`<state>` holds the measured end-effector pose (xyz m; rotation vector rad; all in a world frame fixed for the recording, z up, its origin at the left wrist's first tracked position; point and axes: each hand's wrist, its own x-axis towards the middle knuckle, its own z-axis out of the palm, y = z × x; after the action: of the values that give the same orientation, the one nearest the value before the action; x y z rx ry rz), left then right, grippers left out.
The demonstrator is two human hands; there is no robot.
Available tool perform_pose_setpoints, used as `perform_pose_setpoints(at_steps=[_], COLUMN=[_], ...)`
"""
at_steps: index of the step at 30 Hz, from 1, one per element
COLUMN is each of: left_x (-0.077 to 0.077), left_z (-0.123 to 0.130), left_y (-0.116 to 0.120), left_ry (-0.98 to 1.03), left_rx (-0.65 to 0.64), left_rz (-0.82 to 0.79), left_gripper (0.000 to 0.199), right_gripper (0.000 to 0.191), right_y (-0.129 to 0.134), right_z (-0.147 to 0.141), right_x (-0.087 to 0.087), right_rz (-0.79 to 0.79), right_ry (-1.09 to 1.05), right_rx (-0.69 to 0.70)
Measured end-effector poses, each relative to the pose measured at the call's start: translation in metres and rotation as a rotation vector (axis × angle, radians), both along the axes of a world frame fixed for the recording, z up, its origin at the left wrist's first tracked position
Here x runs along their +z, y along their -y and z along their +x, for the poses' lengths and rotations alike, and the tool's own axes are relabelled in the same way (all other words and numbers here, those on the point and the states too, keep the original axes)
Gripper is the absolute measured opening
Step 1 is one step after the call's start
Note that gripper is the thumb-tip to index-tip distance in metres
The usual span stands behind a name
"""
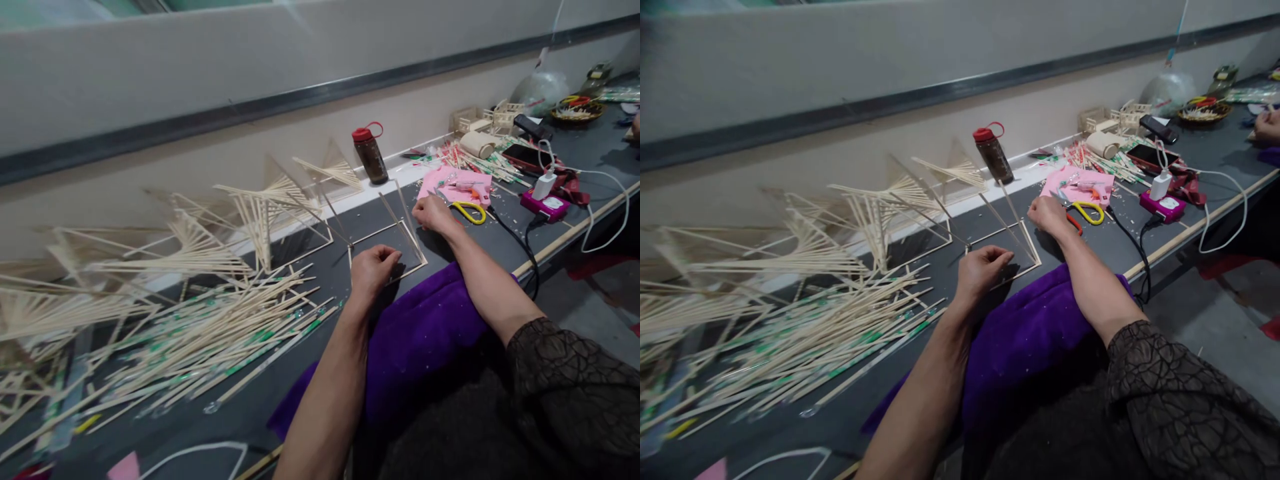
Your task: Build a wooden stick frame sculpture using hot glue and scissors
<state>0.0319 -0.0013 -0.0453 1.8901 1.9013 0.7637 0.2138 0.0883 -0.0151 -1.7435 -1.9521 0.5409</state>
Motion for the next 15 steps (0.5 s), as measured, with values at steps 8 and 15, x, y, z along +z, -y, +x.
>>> perform_pose_setpoints(at_steps=[8, 15], left_x=[0.009, 0.011], left_z=[0.008, 0.014], left_y=[0.004, 0.007], left_ry=[-0.082, -0.112], left_rx=[0.011, -0.046], left_rz=[0.020, 0.016], left_gripper=[0.041, 0.039], right_gripper=[0.027, 0.020], right_y=[-0.011, -0.014], right_z=[0.004, 0.007], right_x=[-0.010, -0.016], right_rz=[0.044, 0.134], right_ry=[-0.021, -0.234], right_rx=[0.010, -0.041])
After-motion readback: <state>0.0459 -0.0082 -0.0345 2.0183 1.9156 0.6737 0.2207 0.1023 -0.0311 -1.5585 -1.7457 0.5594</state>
